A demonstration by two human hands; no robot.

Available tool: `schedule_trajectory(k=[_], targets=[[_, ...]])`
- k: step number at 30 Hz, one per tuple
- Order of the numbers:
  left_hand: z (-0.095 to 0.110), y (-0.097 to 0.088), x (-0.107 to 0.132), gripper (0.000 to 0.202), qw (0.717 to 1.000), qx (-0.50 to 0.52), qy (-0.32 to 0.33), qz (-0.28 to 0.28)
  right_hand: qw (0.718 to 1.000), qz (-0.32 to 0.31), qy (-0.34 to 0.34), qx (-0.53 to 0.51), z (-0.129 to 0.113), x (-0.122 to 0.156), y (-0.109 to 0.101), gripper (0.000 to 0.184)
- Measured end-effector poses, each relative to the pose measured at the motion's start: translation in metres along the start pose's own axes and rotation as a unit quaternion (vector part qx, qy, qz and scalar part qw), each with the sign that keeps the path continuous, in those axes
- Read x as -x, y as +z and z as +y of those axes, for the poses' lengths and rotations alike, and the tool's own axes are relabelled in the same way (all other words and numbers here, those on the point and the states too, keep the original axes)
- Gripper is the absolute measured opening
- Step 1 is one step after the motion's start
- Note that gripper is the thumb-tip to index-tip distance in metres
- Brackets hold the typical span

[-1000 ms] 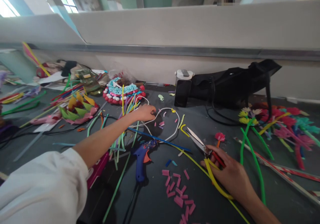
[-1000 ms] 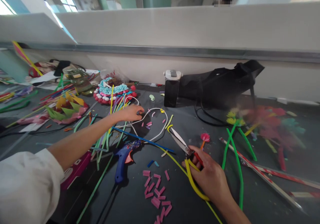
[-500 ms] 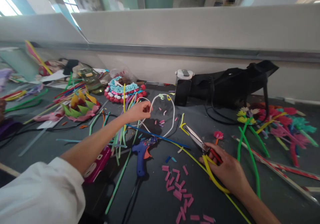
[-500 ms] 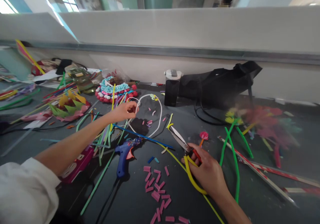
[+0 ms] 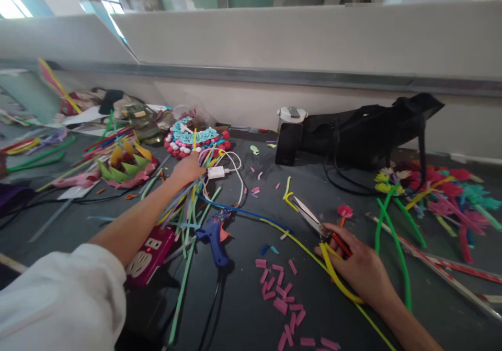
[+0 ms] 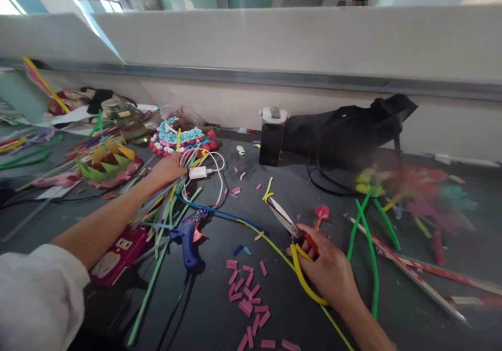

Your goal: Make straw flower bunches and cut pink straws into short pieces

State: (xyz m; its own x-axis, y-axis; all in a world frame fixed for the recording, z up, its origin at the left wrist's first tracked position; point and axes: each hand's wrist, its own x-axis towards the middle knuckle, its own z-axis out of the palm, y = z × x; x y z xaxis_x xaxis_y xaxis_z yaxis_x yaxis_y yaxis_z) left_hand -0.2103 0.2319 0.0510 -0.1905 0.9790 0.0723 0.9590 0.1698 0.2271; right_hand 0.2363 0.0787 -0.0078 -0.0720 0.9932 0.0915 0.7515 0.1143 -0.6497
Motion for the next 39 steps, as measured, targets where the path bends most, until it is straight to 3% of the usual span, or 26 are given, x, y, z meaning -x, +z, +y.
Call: schedule_trajectory(k=[1,3,5,6,9,11,13,17,26,33,39], targets=[[0.005,0.003,0.001,0.044,0.999,-0.046,0.000,0.018,1.000,-0.002,0.000,0.001,0.001,0.000,0.000,0.045],[0.023,0.006,0.004,0.054,0.988,-0.096,0.051,0.105,1.000,-0.006,0.001,0.006,0.003,0.000,0.001,0.047],[0.049,0.009,0.006,0.054,0.974,-0.075,0.145,0.160,1.000,-0.005,0.003,0.015,0.004,0.000,0.002,0.048],[0.063,0.012,0.006,0.053,0.965,-0.050,0.206,0.155,1.000,-0.004,0.003,0.018,0.005,0.000,0.002,0.048],[0.104,0.031,0.002,0.048,0.943,0.034,0.327,0.050,1.000,-0.008,0.005,0.019,0.006,0.000,0.001,0.047],[0.125,0.049,-0.003,0.048,0.934,0.034,0.353,-0.051,1.000,-0.016,0.009,0.018,0.005,0.000,0.000,0.046],[0.136,0.064,-0.009,0.048,0.936,0.006,0.340,-0.097,1.000,-0.018,0.011,0.020,0.005,0.000,0.000,0.046],[0.129,0.071,-0.016,0.052,0.944,-0.021,0.313,-0.100,1.000,-0.014,0.009,0.015,0.004,0.000,0.001,0.045],[0.086,0.048,-0.012,0.059,0.934,-0.050,0.337,-0.110,1.000,-0.005,-0.009,0.017,0.004,0.000,-0.001,0.044],[0.084,0.045,-0.010,0.049,0.937,-0.015,0.341,-0.072,1.000,-0.008,-0.016,0.011,0.001,0.000,-0.002,0.044],[0.073,0.039,-0.020,0.041,0.957,0.030,0.289,-0.015,1.000,-0.009,-0.010,0.020,0.001,0.000,-0.002,0.044]])
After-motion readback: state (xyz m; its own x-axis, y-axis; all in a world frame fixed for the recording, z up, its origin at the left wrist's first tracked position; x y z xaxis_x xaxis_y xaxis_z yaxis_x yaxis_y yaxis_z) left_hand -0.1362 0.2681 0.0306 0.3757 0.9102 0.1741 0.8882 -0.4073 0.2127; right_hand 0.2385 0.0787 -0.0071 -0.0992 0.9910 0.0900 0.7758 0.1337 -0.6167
